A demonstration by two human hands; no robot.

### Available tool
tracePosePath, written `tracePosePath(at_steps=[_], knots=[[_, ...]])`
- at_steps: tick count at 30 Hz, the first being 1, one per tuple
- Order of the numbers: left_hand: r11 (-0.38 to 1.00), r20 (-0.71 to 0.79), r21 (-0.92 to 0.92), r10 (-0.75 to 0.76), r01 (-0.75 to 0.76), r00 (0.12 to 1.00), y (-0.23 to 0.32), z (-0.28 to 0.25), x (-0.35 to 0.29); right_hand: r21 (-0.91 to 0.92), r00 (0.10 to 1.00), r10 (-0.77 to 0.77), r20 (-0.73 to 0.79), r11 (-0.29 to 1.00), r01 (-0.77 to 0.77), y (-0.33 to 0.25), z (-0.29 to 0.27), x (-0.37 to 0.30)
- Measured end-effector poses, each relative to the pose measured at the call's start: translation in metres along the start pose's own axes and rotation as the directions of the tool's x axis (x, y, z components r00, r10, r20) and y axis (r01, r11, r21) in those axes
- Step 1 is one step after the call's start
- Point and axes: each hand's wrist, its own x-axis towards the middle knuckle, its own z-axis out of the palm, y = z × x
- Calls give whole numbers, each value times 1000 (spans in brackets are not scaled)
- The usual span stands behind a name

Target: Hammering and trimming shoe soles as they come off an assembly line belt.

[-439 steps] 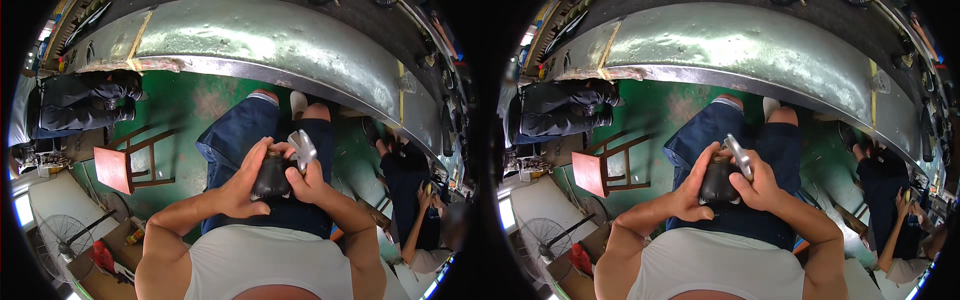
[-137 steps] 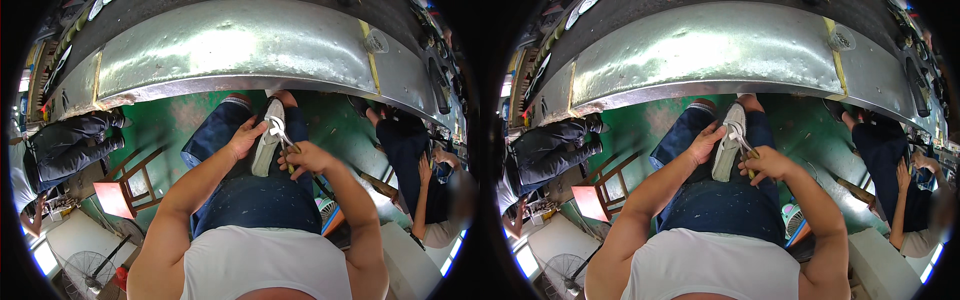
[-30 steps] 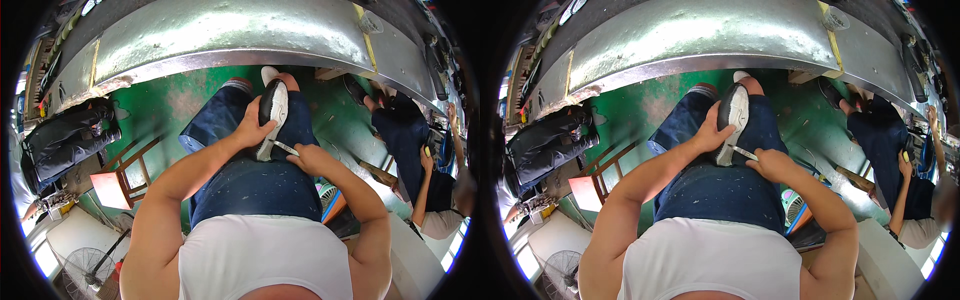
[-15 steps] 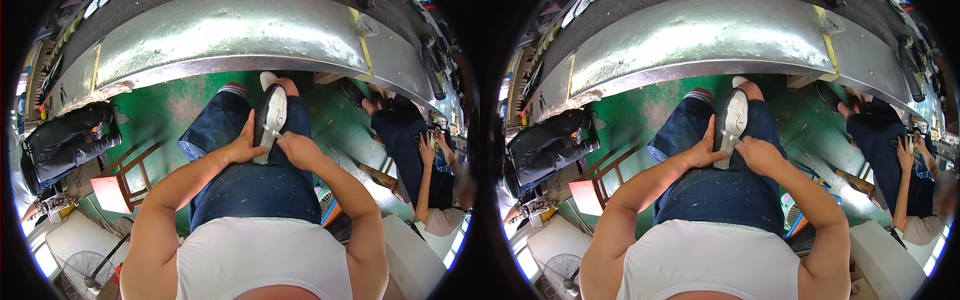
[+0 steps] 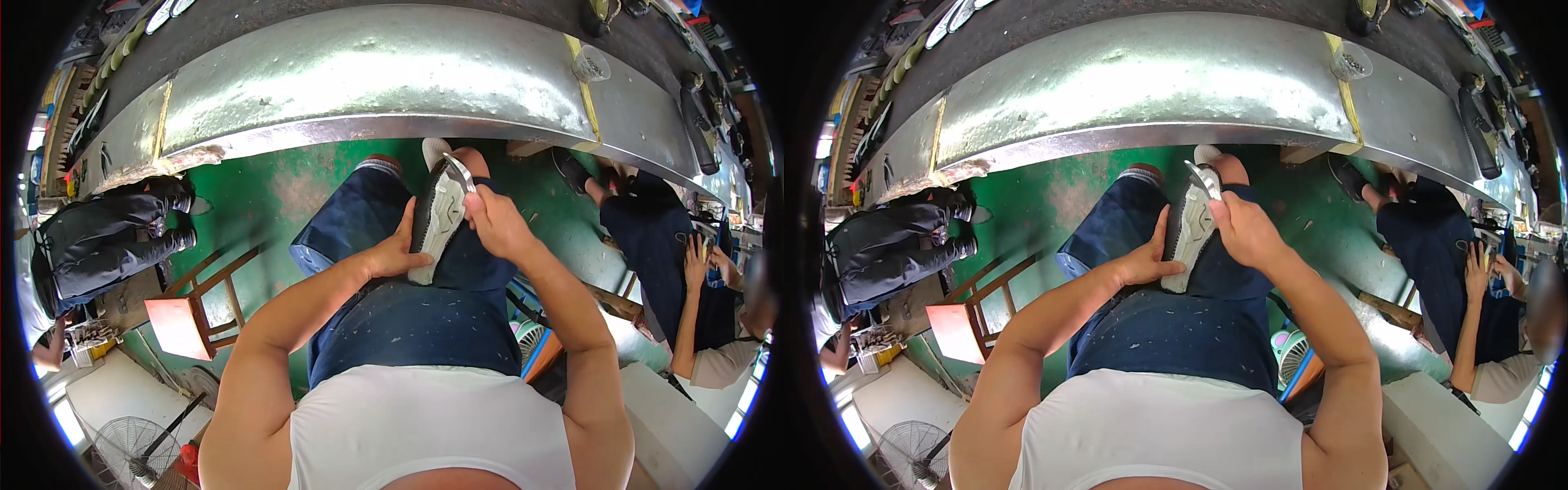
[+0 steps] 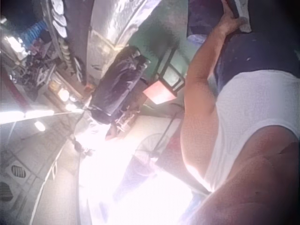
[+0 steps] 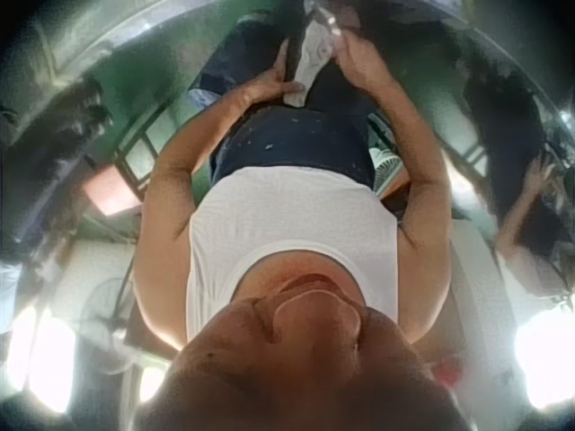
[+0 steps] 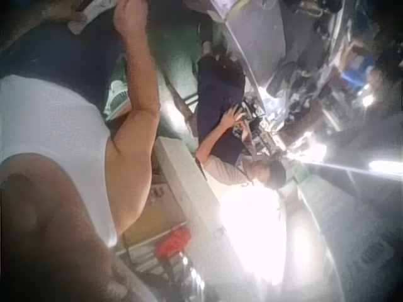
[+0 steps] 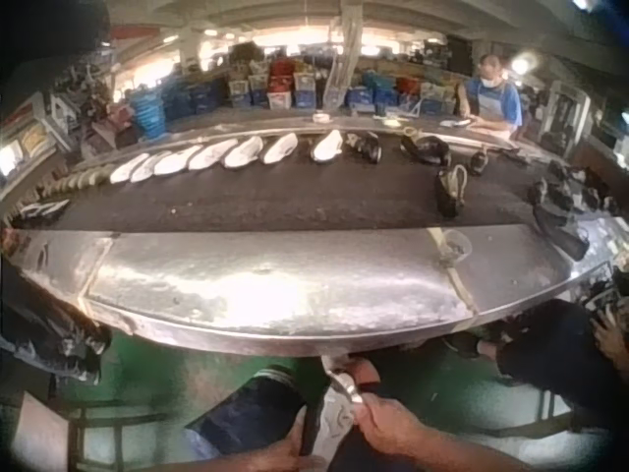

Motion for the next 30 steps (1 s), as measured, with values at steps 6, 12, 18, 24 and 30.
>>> tracePosePath(at_steps=[6,12,18,24,30], knots=[[977,-107,211,49,-26,993,-1,-5,15,459,959,201,202,845,-274,21,5,-5],[994,-448,-33,80,-106,891,-9,-13,70,684,924,321,208,627,-372,51,21,-45],[939,-37,309,174,-154,984,91,-33,27,609,932,322,167,710,-354,68,18,-76],[956,145,291,-17,-26,989,40,-36,40,814,850,502,161,419,-402,59,29,-109],[995,118,96,4,-16,993,12,-26,43,213,977,158,141,959,-185,29,10,-110]])
